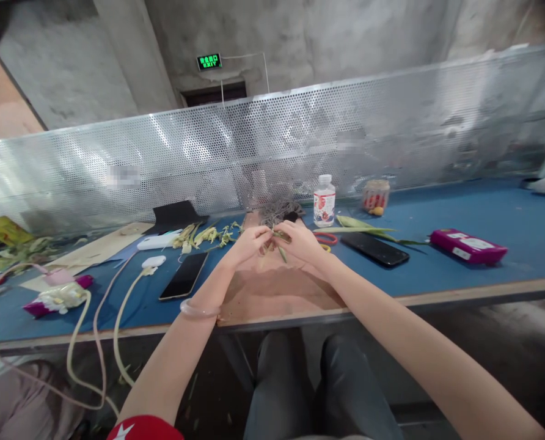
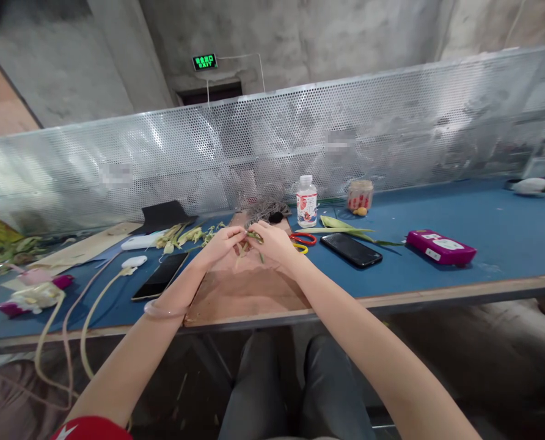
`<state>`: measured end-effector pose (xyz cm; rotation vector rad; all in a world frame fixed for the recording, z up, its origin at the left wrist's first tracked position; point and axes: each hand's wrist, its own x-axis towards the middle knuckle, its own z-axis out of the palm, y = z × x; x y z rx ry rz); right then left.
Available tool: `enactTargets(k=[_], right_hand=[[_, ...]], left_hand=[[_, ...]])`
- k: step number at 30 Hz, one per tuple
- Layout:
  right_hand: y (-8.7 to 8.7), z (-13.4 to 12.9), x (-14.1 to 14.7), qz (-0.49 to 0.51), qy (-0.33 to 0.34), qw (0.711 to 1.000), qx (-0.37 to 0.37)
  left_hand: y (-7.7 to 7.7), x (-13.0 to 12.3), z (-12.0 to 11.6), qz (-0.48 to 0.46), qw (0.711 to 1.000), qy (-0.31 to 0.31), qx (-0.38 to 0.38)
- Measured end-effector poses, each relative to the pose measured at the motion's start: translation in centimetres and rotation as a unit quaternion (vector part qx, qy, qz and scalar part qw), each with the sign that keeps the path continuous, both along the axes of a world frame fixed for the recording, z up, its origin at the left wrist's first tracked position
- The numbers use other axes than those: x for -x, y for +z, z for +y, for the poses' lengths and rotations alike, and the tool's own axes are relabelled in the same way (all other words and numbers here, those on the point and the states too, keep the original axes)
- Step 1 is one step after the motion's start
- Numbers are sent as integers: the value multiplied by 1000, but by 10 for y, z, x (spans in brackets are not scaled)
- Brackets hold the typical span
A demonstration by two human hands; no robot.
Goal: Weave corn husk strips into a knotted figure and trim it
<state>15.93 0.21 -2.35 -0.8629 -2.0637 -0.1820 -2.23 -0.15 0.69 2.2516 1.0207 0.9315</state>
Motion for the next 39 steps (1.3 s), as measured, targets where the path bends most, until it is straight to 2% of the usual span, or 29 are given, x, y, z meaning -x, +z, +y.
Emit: enactTargets(k=[4, 10, 14, 17, 19, 22, 25, 30, 35, 39], right_hand=[[1, 2, 1, 20, 17, 1000, 2], [0, 3, 3, 66, 4, 998, 5], [0, 4, 3, 75, 3, 997, 31], [0, 4, 2, 92, 24, 993, 68], [2, 4, 2, 126, 47, 986, 98], [4, 4, 2, 187, 105, 968, 130], [7, 2, 3, 213, 151, 954, 146], [10, -2, 4, 237, 129, 952, 144], [9, -3, 3, 233, 105, 955, 147], [10, -5, 4, 241, 122, 947, 172]], left_hand=[[-2, 0, 2, 6, 1000, 14, -11], [-2, -2, 2, -28, 999, 37, -6], [-5, -1, 7, -65, 996, 25, 50], [-8, 0, 9, -95, 989, 2, 111], [-8, -1, 7, -122, 984, -21, 127], [-4, -2, 2, -151, 982, -42, 101], [-1, -3, -2, -127, 989, -32, 73], [-1, -3, -2, -78, 996, -17, 24], [0, -3, 0, -61, 998, -21, 10], [0, -1, 1, -59, 998, -23, 24]])
